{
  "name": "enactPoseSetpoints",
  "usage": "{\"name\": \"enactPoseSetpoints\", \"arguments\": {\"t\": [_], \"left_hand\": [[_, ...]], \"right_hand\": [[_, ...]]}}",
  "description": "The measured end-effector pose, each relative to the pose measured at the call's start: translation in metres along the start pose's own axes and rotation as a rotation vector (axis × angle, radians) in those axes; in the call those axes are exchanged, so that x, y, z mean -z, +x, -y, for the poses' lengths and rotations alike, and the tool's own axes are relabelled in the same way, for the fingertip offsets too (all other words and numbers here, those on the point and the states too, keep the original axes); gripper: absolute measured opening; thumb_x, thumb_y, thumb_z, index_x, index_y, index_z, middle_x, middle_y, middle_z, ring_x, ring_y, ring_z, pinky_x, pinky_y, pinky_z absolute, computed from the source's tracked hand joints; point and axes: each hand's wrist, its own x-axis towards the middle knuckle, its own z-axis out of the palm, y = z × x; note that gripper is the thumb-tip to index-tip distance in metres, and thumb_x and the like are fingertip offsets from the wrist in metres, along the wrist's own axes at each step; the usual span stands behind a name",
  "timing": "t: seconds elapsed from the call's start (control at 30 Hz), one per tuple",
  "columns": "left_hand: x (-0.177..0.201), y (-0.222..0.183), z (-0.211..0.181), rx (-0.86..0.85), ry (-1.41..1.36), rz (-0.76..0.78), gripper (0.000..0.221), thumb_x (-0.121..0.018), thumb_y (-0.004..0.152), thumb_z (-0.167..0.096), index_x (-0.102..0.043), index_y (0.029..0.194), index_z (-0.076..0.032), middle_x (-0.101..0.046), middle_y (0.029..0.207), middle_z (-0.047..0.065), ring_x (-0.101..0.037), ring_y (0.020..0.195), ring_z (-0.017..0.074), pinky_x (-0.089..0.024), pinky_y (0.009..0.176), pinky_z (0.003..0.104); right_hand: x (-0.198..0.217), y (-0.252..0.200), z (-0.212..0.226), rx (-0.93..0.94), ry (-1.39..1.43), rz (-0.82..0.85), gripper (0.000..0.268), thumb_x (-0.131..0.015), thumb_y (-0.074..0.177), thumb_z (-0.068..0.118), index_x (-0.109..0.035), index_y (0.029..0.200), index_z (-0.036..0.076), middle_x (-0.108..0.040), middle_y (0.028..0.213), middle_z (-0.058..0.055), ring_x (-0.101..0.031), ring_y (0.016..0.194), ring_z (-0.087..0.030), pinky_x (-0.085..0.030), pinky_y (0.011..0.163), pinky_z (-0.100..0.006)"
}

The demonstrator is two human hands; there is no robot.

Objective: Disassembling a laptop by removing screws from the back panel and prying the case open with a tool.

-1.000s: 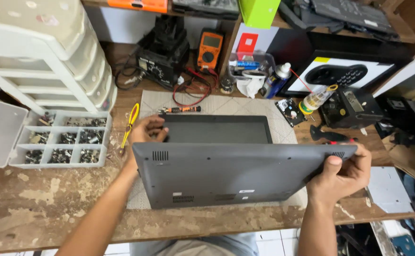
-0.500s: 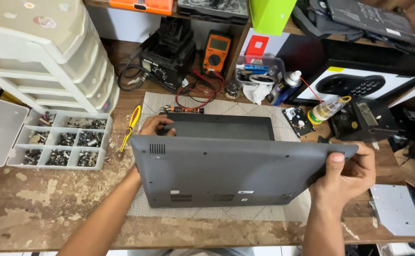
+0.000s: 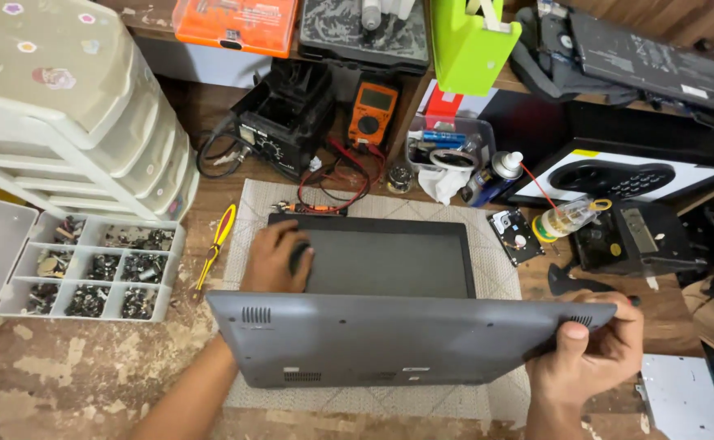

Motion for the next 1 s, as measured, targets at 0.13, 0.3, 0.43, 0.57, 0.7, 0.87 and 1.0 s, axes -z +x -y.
{"name": "enactPoseSetpoints", "arguments": {"t": [0.13,0.3,0.43,0.57,0.7,0.87,1.0], "left_hand": [[-0.023,0.013,0.001,-0.610,-0.137,0.271,0.023,-0.076,0.091,-0.028,-0.066,0.094,-0.007,-0.069,0.102,0.019,-0.067,0.072,0.0355,-0.050,0.054,0.049],[-0.037,-0.014,0.005,-0.570,-0.285,0.722,0.055,-0.049,0.102,-0.041,-0.047,0.146,-0.008,-0.053,0.148,0.013,-0.047,0.137,0.0316,-0.027,0.118,0.049],[-0.041,-0.028,0.000,-0.613,-0.412,0.836,0.051,-0.048,0.102,-0.038,-0.049,0.143,-0.007,-0.055,0.144,0.014,-0.048,0.135,0.0327,-0.027,0.118,0.050],[-0.052,-0.010,-0.006,-0.688,-0.516,0.913,0.047,-0.048,0.103,-0.036,-0.051,0.139,-0.006,-0.058,0.140,0.014,-0.049,0.133,0.0338,-0.027,0.117,0.051],[-0.067,-0.004,-0.017,-0.691,-0.611,0.961,0.043,-0.047,0.103,-0.033,-0.053,0.136,-0.006,-0.060,0.136,0.015,-0.051,0.131,0.0349,-0.027,0.117,0.052],[-0.074,0.001,-0.029,-0.660,-0.700,0.983,0.038,-0.046,0.104,-0.030,-0.056,0.131,-0.005,-0.063,0.131,0.015,-0.052,0.129,0.0362,-0.028,0.116,0.054],[-0.087,-0.002,-0.044,-0.631,-0.781,1.022,0.035,-0.045,0.105,-0.028,-0.058,0.127,-0.004,-0.065,0.127,0.016,-0.053,0.127,0.0373,-0.028,0.116,0.055]], "right_hand": [[0.003,0.000,-0.009,0.077,-0.088,0.038,0.060,-0.066,0.095,0.061,-0.047,0.107,0.005,-0.051,0.095,-0.007,-0.053,0.088,-0.017,-0.044,0.083,-0.030],[-0.005,-0.002,-0.001,0.101,-0.259,-0.006,0.058,-0.058,0.101,0.060,-0.051,0.108,0.003,-0.058,0.103,-0.012,-0.057,0.097,-0.022,-0.046,0.091,-0.034],[-0.006,-0.002,-0.005,0.162,-0.323,-0.031,0.053,-0.050,0.107,0.058,-0.050,0.107,0.005,-0.048,0.098,-0.006,-0.047,0.093,-0.018,-0.038,0.085,-0.035],[-0.010,0.000,-0.002,0.188,-0.394,-0.062,0.054,-0.047,0.106,0.057,-0.050,0.106,0.004,-0.047,0.095,-0.006,-0.046,0.091,-0.019,-0.037,0.082,-0.035],[0.005,-0.001,-0.023,0.208,-0.243,-0.053,0.050,-0.058,0.104,0.048,-0.056,0.111,-0.002,-0.053,0.084,-0.012,-0.045,0.071,-0.017,-0.038,0.060,-0.031],[-0.004,0.000,-0.006,0.215,-0.250,-0.058,0.051,-0.056,0.103,0.050,-0.055,0.108,-0.001,-0.053,0.081,-0.011,-0.046,0.068,-0.015,-0.037,0.059,-0.028],[0.006,-0.005,-0.002,0.249,-0.226,-0.091,0.057,-0.059,0.098,0.057,-0.057,0.105,0.000,-0.053,0.076,-0.010,-0.045,0.060,-0.013,-0.038,0.052,-0.027]]}}
